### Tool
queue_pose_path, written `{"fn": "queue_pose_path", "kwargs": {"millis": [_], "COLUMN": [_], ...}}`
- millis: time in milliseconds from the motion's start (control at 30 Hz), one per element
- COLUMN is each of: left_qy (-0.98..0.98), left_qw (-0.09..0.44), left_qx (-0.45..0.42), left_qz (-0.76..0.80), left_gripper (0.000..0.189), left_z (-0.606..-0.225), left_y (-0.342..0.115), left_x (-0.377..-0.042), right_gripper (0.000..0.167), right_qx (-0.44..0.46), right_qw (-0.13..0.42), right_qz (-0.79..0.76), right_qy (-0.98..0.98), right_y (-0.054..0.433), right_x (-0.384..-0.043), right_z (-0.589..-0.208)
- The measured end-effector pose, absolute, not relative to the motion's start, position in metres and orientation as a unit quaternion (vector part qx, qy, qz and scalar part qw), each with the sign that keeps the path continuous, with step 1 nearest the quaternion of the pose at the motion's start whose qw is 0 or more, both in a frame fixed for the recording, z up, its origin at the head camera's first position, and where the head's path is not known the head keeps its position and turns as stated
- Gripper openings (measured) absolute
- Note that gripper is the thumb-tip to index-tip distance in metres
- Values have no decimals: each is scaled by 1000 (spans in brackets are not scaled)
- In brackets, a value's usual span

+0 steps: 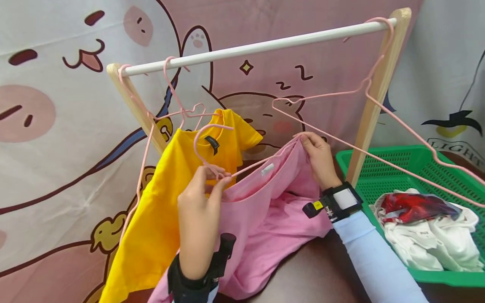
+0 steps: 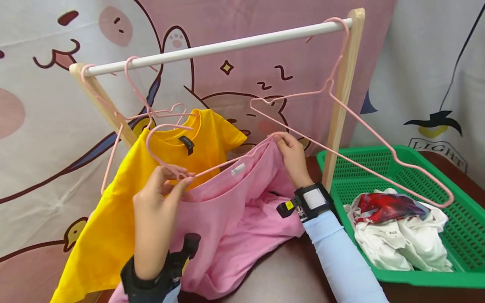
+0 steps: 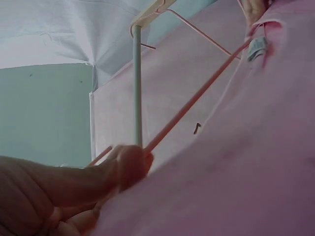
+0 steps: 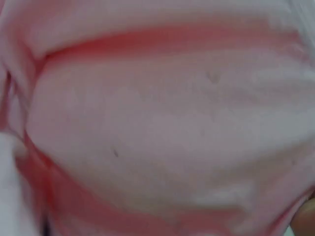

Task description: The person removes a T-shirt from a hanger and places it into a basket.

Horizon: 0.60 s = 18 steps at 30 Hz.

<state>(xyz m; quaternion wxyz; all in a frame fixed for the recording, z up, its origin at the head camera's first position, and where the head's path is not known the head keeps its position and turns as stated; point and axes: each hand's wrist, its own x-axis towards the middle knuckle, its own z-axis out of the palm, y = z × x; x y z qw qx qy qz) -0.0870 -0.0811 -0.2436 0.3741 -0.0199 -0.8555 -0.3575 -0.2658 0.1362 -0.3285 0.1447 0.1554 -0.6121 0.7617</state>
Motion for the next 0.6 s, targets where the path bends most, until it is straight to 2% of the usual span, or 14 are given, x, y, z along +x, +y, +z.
{"fn": "queue_pose_path", "kwargs": {"millis": [67, 167, 300, 467, 600], "left_qy": [-842, -829, -834, -849, -852], "left_qw": [375, 381, 385, 363, 353], "left_qx": [-33, -43, -31, -12, -4], "left_qz": [-386, -408, -395, -383, -387], "left_gripper": [17, 16, 15, 15, 15], "left_z": [-246, -249, -250, -249, -250], "left_y": [-83, -83, -81, -77, -74], "left_x": [-90, -95, -99, -103, -103], "right_gripper": [13, 15, 34, 37, 48], "right_qx": [108, 74, 98, 131, 172], "right_qw": [131, 87, 58, 94, 198], "right_qz": [788, 743, 635, 577, 524], "right_qy": [-592, -659, -764, -800, -811], "right_y": [136, 134, 133, 130, 117], "right_x": [-269, -268, -265, -260, -245], "right_z": [-336, -349, -361, -356, -342]}}
